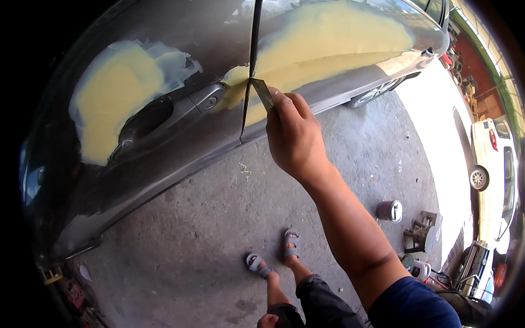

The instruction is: The person applies a yellow body filler to the side of a dark-colored car using a metal spreader. They smooth the filler over the door and rear quarter panel, periodically scraping excess material from the tool onto a second spreader held in the other hand.

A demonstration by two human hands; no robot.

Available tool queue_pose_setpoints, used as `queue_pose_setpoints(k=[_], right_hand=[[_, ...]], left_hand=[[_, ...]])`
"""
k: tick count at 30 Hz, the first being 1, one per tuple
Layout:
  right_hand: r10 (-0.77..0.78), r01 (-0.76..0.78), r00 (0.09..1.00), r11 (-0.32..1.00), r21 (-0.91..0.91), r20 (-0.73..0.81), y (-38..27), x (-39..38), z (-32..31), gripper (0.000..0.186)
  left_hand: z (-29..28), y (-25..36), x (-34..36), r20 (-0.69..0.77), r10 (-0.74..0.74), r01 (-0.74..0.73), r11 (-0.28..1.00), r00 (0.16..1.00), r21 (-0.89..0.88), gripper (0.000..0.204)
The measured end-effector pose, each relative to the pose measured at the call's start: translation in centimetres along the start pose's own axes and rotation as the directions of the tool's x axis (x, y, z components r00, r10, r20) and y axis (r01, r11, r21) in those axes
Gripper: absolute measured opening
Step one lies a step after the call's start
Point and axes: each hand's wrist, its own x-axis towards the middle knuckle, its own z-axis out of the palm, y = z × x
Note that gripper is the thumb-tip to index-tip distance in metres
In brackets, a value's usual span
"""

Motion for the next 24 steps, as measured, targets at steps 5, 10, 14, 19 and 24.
queue_pose_setpoints(k=[5,10,14,19,24], right_hand=[[-0.004,0.002,0.997,1.0,0.02,0.076,0.7,-0.3,-0.1,0.044],[0.031,-0.031,0.999,1.0,0.004,0.025,-0.2,0.0,0.1,0.038],[0.08,-0.081,0.995,0.997,0.007,0.06,0.3,-0.8,0.7,0.035],[0.088,-0.09,0.991,0.996,0.017,0.105,0.3,-0.8,1.0,0.045],[0.19,-0.202,0.914,0.979,-0.005,0.358,3.3,-4.7,2.4,0.041]], left_hand=[[0.5,-1.5,0.7,0.032,-0.009,0.011,0.997,0.999,-0.082,0.019],[0.7,-1.5,0.7,0.034,-0.019,0.022,0.995,0.999,-0.095,0.017],[0.5,-0.8,0.7,0.044,-0.017,0.018,0.999,0.999,-0.038,0.017],[0.5,-1.1,0.6,0.034,-0.041,0.043,0.996,0.999,-0.081,0.017],[0.2,-0.6,0.9,0.055,0.002,0.001,0.999,0.998,-0.053,0.016]])
